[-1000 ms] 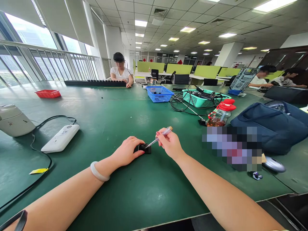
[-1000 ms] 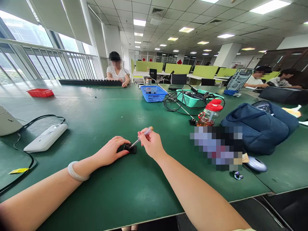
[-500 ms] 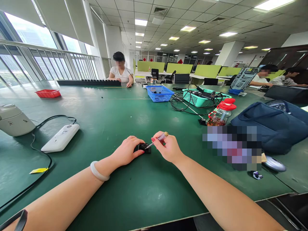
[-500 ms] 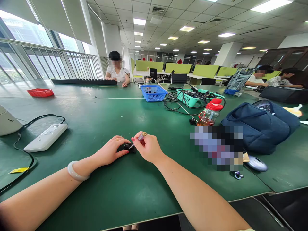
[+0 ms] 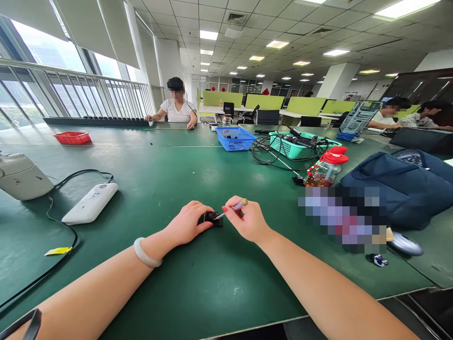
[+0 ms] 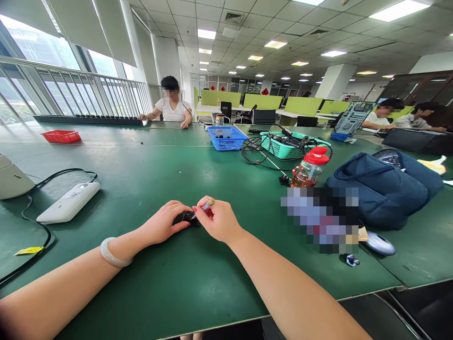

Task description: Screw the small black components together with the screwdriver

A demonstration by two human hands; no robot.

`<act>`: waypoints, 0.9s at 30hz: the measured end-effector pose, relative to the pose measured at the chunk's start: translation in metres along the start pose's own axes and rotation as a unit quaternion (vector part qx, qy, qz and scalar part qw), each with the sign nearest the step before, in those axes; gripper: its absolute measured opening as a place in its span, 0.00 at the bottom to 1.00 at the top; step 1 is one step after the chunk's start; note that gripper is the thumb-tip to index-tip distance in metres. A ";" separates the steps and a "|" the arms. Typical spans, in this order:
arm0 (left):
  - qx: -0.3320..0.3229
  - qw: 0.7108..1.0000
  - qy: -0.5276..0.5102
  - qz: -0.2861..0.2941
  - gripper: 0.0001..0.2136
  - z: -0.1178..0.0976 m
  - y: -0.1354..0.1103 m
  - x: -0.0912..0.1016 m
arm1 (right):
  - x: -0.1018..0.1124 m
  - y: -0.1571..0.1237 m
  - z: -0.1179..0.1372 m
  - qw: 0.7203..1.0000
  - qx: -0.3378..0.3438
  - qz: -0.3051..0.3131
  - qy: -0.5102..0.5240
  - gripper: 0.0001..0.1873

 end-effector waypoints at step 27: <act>0.002 1.000 0.004 -0.009 0.16 0.002 0.000 -0.001 | -0.029 -0.011 0.015 0.974 0.147 0.117 -0.126 0.10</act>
Point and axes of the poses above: each hand's wrist, its own y-axis towards the middle knuckle, its own x-axis out of the back of the hand, z = x × y, the point moved 10 cm from there along y, towards the middle knuckle, and after that the axes turned 13 degrees about y, right-handed, at the moved point
